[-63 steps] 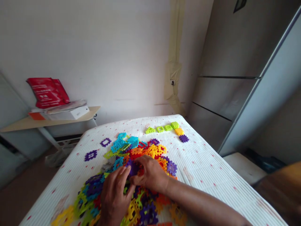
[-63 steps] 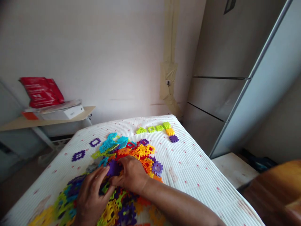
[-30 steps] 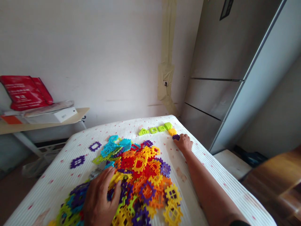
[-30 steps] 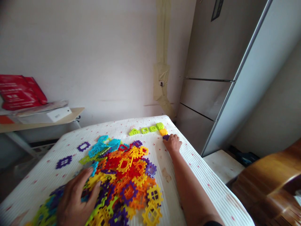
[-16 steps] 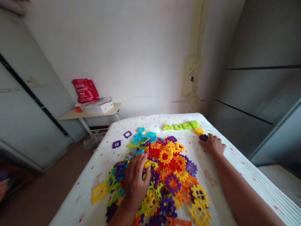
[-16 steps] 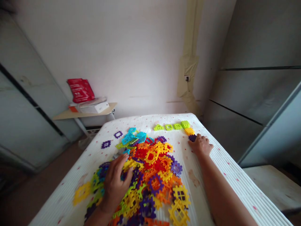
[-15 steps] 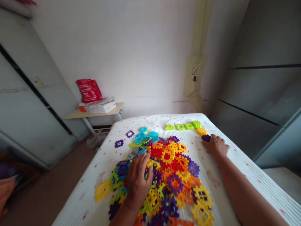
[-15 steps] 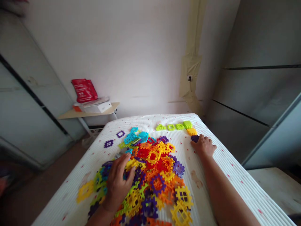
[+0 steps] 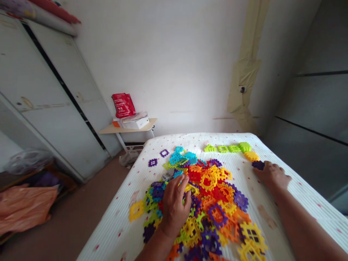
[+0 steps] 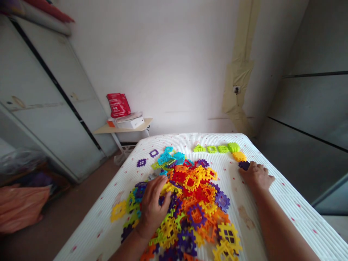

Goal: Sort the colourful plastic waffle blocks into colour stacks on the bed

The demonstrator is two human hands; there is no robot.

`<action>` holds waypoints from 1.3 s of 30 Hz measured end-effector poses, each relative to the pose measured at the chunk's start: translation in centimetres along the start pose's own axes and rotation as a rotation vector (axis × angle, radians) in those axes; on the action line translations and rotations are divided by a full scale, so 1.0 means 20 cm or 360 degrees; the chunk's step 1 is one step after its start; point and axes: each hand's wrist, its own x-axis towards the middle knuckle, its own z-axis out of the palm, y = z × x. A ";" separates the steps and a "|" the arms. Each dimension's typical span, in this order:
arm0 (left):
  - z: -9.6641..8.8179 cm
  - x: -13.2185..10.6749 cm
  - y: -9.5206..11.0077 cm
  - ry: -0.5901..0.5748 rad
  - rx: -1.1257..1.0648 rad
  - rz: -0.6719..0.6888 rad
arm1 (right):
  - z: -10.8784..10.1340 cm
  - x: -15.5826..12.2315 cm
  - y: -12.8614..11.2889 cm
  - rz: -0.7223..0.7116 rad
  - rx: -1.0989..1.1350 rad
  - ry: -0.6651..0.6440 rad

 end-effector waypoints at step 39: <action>0.06 0.17 -1.08 -0.1256 0.0690 -0.0873 | 0.00 -0.17 -0.28 -0.1027 0.0195 -0.0171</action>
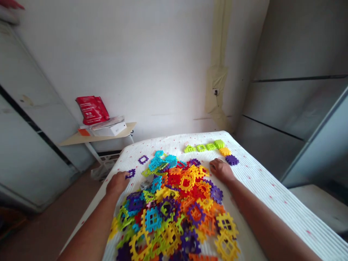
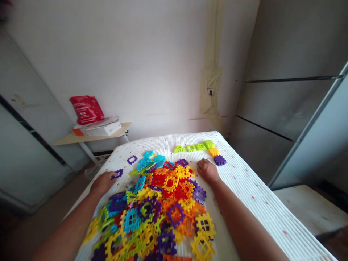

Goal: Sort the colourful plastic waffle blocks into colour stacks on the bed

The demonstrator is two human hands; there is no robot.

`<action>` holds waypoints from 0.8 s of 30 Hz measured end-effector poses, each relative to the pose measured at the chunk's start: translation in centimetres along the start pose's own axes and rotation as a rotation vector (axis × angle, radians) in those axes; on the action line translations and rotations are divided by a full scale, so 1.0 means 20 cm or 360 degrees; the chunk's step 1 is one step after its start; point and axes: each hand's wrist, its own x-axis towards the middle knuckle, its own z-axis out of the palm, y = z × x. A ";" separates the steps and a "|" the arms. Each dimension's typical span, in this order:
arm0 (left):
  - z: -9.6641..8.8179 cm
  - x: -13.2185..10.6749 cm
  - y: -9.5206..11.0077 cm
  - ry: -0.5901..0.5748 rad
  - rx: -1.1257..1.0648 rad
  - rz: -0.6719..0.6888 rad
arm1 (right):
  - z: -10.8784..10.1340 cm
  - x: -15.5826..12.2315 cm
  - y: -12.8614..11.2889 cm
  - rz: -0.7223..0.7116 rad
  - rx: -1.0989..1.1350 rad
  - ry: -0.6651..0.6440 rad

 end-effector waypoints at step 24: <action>-0.24 -0.60 0.50 0.0530 -0.2283 -0.0481 | 0.02 -0.01 0.01 -0.0017 0.0010 0.0075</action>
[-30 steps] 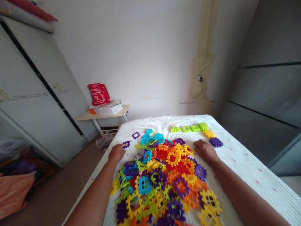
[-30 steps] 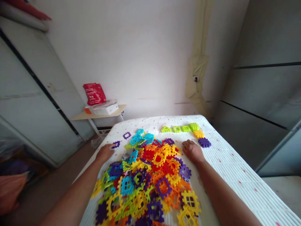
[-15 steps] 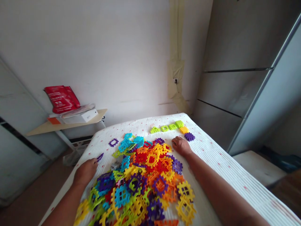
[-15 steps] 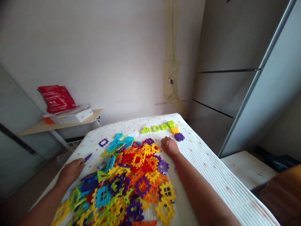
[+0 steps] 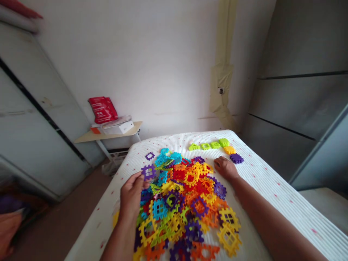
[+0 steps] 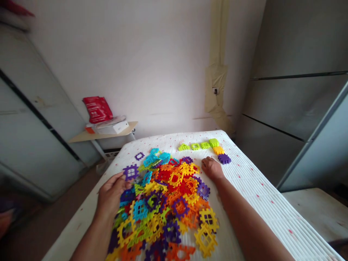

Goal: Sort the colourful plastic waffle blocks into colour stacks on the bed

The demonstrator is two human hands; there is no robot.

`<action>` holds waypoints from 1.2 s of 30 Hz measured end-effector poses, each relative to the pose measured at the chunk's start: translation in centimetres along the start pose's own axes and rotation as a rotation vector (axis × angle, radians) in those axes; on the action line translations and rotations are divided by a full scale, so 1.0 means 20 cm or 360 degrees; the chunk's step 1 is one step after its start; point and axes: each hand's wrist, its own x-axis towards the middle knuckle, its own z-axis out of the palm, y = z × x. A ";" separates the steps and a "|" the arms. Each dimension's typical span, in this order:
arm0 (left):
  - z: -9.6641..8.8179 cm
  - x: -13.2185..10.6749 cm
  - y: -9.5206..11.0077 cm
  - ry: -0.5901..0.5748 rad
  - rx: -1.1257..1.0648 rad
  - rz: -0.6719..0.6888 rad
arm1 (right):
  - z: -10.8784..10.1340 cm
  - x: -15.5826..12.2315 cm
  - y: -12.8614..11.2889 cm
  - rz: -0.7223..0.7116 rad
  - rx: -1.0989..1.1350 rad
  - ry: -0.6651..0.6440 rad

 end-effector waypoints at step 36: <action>0.16 -0.30 -0.09 -0.0449 -0.0641 -0.0307 | -0.29 -0.31 -0.99 -0.0601 0.0610 0.0304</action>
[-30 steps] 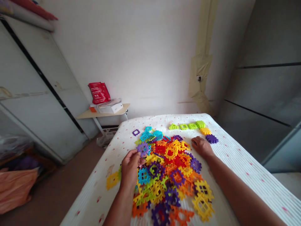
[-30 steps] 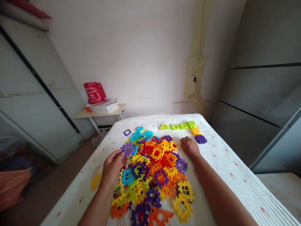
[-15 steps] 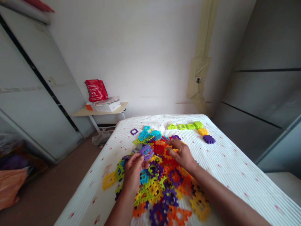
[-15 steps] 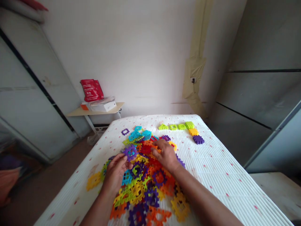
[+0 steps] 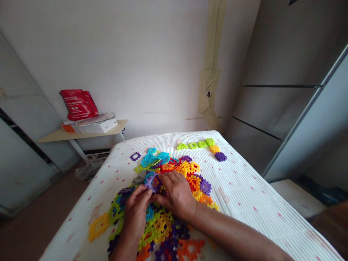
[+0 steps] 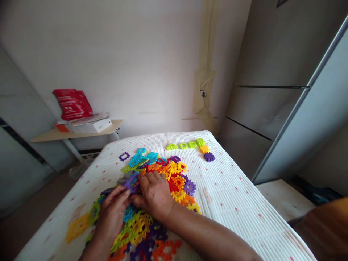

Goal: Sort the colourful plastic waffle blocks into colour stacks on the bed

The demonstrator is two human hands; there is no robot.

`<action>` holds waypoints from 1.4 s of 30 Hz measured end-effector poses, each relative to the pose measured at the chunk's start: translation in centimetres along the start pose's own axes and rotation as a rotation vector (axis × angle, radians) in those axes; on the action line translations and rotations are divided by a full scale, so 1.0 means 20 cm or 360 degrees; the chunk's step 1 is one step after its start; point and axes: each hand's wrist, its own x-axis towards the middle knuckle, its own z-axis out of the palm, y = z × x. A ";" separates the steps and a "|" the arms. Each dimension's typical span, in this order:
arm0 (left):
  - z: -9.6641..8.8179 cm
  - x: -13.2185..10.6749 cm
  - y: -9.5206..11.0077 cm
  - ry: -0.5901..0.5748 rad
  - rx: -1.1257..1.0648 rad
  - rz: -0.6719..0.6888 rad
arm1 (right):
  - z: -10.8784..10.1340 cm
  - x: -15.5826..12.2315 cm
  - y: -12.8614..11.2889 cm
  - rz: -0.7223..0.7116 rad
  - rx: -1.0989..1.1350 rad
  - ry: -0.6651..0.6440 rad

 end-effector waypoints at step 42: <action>-0.08 0.00 0.02 0.0068 0.1350 0.0936 | -0.23 -0.22 0.94 0.0965 -0.0921 -0.0071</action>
